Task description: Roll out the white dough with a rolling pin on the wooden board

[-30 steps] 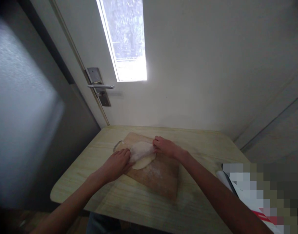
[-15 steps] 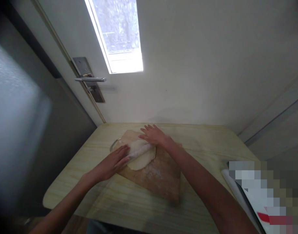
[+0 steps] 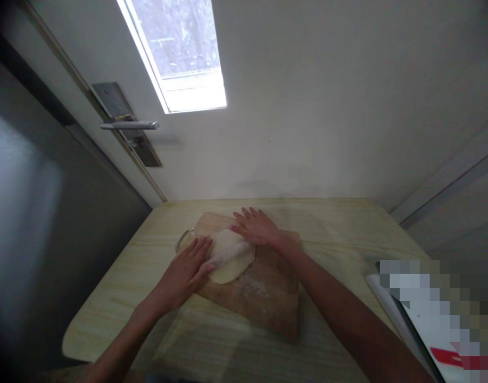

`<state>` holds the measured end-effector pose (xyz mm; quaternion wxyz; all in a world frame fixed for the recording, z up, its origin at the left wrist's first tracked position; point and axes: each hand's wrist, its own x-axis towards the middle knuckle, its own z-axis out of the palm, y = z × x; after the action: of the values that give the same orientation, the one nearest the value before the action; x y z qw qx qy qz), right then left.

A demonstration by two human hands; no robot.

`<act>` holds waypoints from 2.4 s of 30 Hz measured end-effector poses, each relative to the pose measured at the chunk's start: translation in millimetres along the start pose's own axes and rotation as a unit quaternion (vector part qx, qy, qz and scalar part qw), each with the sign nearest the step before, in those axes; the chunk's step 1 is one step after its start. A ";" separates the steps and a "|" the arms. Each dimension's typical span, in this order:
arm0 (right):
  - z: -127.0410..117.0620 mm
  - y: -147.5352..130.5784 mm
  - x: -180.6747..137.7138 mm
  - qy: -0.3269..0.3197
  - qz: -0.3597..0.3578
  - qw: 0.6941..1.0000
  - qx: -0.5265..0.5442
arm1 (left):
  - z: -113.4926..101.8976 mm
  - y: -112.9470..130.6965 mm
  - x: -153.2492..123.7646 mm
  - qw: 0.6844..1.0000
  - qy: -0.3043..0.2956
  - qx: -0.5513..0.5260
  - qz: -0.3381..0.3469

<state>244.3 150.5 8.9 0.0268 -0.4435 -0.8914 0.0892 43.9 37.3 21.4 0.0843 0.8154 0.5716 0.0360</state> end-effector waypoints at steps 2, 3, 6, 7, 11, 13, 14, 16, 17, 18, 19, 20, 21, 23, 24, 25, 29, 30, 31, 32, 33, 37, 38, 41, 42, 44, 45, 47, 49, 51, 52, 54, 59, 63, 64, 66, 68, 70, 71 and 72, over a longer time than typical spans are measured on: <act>0.1 -1.7 -6.7 0.005 0.003 1.000 -0.003 | 2.5 6.6 -6.0 0.999 0.025 0.029 0.001; 0.0 -2.7 -10.5 0.010 0.003 1.000 -0.007 | 4.0 9.8 -8.7 0.999 0.036 0.038 0.003; -1.0 -6.2 -22.7 0.030 -0.005 0.999 -0.028 | 10.0 17.2 -15.7 0.997 0.059 0.055 0.013; -1.5 -7.6 -26.6 0.036 -0.010 0.999 -0.034 | 12.4 19.0 -17.7 0.996 0.065 0.061 0.014; -3.1 -12.8 -38.8 0.056 -0.014 0.997 -0.051 | 21.5 24.1 -24.6 0.991 0.094 0.091 0.015; -2.5 -13.9 -42.2 0.064 -0.016 0.996 -0.056 | 24.7 26.6 -27.8 0.988 0.110 0.107 0.020; -1.6 -14.0 -43.5 0.067 -0.018 0.996 -0.057 | 25.9 28.0 -29.5 0.987 0.115 0.114 0.021; 0.8 -13.3 -46.3 0.072 -0.024 0.995 -0.058 | 27.6 31.7 -32.7 0.984 0.126 0.127 0.020; 2.4 -12.6 -47.9 0.074 -0.026 0.995 -0.058 | 28.2 33.9 -34.3 0.982 0.134 0.134 0.018; 3.9 -11.9 -49.9 0.075 -0.027 0.995 -0.057 | 28.8 36.4 -35.8 0.980 0.141 0.140 0.017; 5.4 -11.3 -52.1 0.076 -0.028 0.995 -0.056 | 29.4 39.2 -37.2 0.978 0.148 0.146 0.015; 6.7 -10.9 -54.5 0.077 -0.028 0.995 -0.054 | 30.0 42.1 -38.6 0.976 0.155 0.151 0.014; 7.7 -10.7 -57.1 0.077 -0.027 0.995 -0.052 | 30.7 45.0 -39.8 0.975 0.160 0.154 0.012; 8.6 -11.1 -62.1 0.076 -0.024 0.996 -0.046 | 32.4 50.6 -42.4 0.974 0.165 0.157 0.005; 8.7 -11.6 -64.4 0.075 -0.023 0.996 -0.043 | 33.5 53.1 -43.7 0.974 0.166 0.157 0.001; 8.6 -12.0 -66.6 0.074 -0.022 0.996 -0.041 | 34.6 55.3 -45.2 0.973 0.168 0.156 -0.001; 9.4 -12.7 -77.0 0.079 -0.024 0.996 -0.030 | 41.0 64.6 -53.4 0.974 0.175 0.147 0.000; 10.6 -12.4 -80.4 0.082 -0.026 0.996 -0.026 | 43.3 67.5 -55.8 0.974 0.177 0.141 -0.005; 12.3 -12.0 -84.1 0.084 -0.028 0.996 -0.020 | 45.9 70.8 -58.2 0.975 0.178 0.135 -0.010; 14.4 -11.6 -88.1 0.087 -0.030 0.996 -0.016 | 48.7 74.3 -60.5 0.975 0.180 0.130 -0.016; 16.8 -11.1 -92.0 0.090 -0.031 0.995 -0.014 | 51.7 77.7 -62.4 0.975 0.183 0.127 -0.020; 26.1 -8.9 -105.3 0.109 -0.030 0.993 -0.024 | 61.5 84.6 -66.3 0.972 0.194 0.131 -0.002; 27.4 -8.0 -107.8 0.115 -0.033 0.993 -0.025 | 62.5 83.3 -66.6 0.971 0.198 0.134 0.006; 28.5 -4.4 -115.3 0.132 -0.060 0.989 -0.016 | 61.1 71.8 -68.9 0.967 0.208 0.138 0.055; 28.3 -2.9 -118.0 0.138 -0.074 0.988 -0.014 | 59.5 66.3 -70.6 0.967 0.205 0.134 0.077; 28.2 0.3 -123.1 0.147 -0.103 0.984 -0.019 | 55.8 55.3 -75.2 0.968 0.197 0.110 0.111; 28.5 1.9 -125.1 0.150 -0.115 0.982 -0.025 | 53.9 50.7 -77.8 0.970 0.191 0.094 0.116; 28.7 5.0 -126.3 0.156 -0.131 0.978 -0.045 | 50.5 44.1 -81.8 0.975 0.184 0.061 0.113; 25.8 7.4 -122.3 0.156 -0.149 0.974 -0.068 | 46.1 40.6 -82.4 0.979 0.172 0.039 0.103; 16.7 8.9 -112.7 0.148 -0.174 0.970 -0.088 | 38.9 38.4 -78.1 0.981 0.164 0.034 0.093; 9.6 9.2 -106.1 0.143 -0.184 0.968 -0.093 | 33.9 37.2 -74.1 0.982 0.165 0.037 0.086; -7.4 9.6 -90.8 0.132 -0.187 0.970 -0.085 | 22.6 34.2 -63.2 0.981 0.173 0.045 0.069; -31.6 14.0 -59.3 0.086 -0.154 0.984 -0.016 | 6.9 25.1 -36.7 0.985 0.167 0.045 0.022; -22.6 22.5 -50.6 0.069 -0.150 0.986 0.003 | 7.8 22.1 -31.6 0.988 0.146 0.049 0.013; -20.1 24.0 -49.2 0.069 -0.146 0.987 0.008 | 6.6 22.1 -31.1 0.988 0.142 0.052 0.015; -17.1 24.6 -45.4 0.076 -0.129 0.989 0.014 | 1.1 22.8 -28.5 0.990 0.128 0.058 0.018; -15.7 21.6 -39.3 0.087 -0.100 0.991 0.015 | -6.0 24.0 -22.4 0.992 0.109 0.064 0.020; -14.3 16.4 -31.2 0.094 -0.068 0.993 0.012 | -11.6 25.3 -13.4 0.993 0.091 0.072 0.026; -13.2 13.8 -26.8 0.095 -0.054 0.994 0.010 | -13.0 25.8 -8.3 0.993 0.081 0.076 0.031; -11.9 11.6 -22.3 0.094 -0.042 0.995 0.007 | -13.5 25.9 -3.1 0.994 0.071 0.078 0.037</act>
<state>268.4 141.3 19.1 0.1175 -0.4123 -0.9019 0.0519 64.7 27.1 39.5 -0.0217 0.8355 0.5466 0.0520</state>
